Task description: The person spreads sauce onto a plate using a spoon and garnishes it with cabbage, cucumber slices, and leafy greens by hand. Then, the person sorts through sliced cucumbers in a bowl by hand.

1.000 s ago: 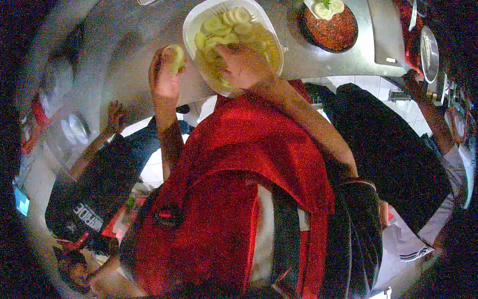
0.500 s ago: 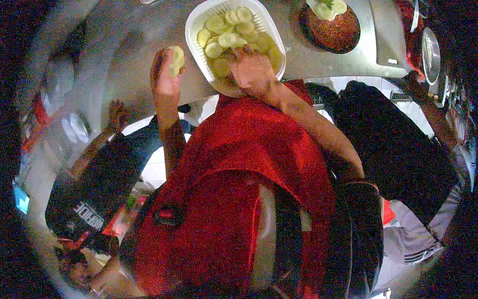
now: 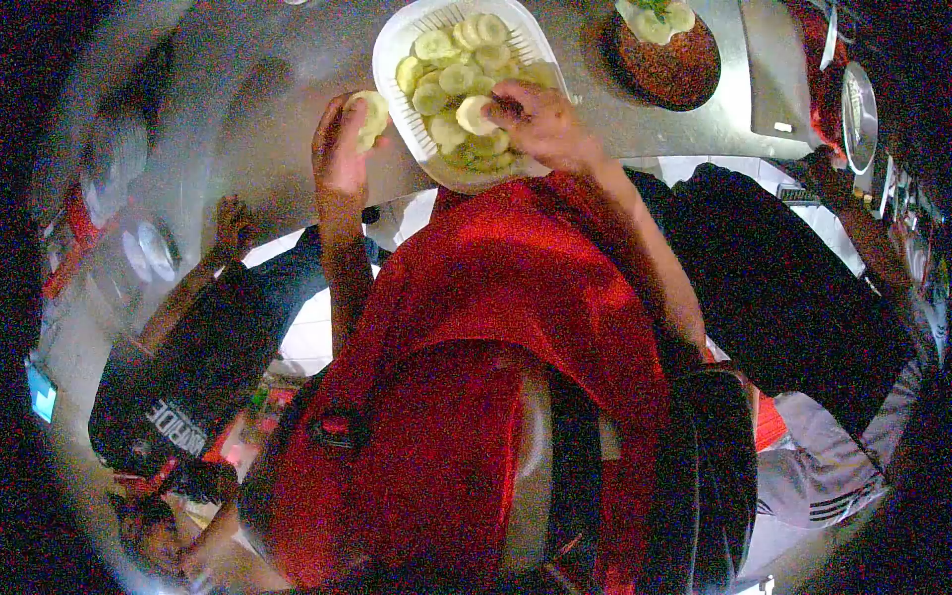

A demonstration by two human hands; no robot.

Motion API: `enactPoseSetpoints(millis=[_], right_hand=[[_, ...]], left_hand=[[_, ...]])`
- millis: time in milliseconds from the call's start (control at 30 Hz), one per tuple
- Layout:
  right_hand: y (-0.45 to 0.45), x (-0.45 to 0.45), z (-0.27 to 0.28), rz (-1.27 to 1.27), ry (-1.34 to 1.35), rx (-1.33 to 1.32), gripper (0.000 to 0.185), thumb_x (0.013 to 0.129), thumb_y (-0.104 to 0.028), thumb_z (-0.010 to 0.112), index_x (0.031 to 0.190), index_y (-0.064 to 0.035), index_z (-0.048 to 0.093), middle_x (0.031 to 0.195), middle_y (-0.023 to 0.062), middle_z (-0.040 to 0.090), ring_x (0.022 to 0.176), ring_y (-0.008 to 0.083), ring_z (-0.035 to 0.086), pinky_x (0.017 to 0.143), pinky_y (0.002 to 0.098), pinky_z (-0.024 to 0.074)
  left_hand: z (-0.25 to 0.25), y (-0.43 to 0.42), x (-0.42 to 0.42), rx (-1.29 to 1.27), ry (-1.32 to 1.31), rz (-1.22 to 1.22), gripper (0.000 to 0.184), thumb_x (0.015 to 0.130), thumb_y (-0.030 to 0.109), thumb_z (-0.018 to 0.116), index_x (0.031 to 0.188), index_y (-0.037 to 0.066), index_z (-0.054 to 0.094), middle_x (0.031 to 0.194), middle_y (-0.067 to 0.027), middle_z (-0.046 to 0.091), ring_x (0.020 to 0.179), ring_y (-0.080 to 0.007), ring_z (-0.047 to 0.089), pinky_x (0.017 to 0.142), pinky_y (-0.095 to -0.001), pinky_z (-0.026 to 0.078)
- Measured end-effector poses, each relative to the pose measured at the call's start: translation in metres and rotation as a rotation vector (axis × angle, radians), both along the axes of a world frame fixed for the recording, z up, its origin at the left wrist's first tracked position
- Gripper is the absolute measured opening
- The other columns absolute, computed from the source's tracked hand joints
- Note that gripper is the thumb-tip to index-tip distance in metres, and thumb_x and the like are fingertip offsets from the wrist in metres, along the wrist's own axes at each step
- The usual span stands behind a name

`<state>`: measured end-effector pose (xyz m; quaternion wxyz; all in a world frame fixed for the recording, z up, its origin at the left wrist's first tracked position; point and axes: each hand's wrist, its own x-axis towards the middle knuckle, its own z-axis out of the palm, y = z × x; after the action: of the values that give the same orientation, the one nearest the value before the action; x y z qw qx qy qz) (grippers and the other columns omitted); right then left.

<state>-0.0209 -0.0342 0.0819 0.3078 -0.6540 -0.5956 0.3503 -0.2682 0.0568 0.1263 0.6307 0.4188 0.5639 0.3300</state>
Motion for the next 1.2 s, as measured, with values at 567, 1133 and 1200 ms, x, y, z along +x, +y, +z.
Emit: enactPoseSetpoints(millis=[567,1133,1200], right_hand=[[-0.004,-0.031,0.034,0.051,0.398,-0.201,0.029,0.090,-0.033,0.070,0.091,-0.0039,0.068,0.084,0.0159,0.068,0.076,0.0314,0.067,0.070,0.0392,0.0528],[0.011,0.018,-0.057,0.336,-1.136,0.464,0.062,0.082,-0.014,0.058,0.137,0.0108,0.045,0.109,0.0215,0.066,0.096,0.0358,0.067,0.079,0.0434,0.0552],[0.016,0.017,-0.050,0.412,-1.138,0.394,0.061,0.083,-0.016,0.058,0.136,0.0108,0.046,0.109,0.0225,0.066,0.098,0.0371,0.067,0.081,0.0457,0.0547]], left_hand=[[0.012,-0.017,0.014,0.155,0.019,-0.523,0.028,0.082,0.012,0.078,0.102,-0.001,0.064,0.100,-0.0086,0.067,0.093,-0.0143,0.064,0.081,-0.0288,0.053],[0.020,-0.009,-0.005,0.019,-0.024,-0.213,0.029,0.080,0.005,0.076,0.107,0.002,0.063,0.089,-0.0057,0.066,0.077,-0.0109,0.062,0.068,-0.0242,0.051],[0.019,-0.009,-0.006,0.010,-0.023,-0.208,0.030,0.080,0.005,0.076,0.107,0.002,0.063,0.089,-0.0057,0.066,0.076,-0.0108,0.062,0.068,-0.0241,0.051]])
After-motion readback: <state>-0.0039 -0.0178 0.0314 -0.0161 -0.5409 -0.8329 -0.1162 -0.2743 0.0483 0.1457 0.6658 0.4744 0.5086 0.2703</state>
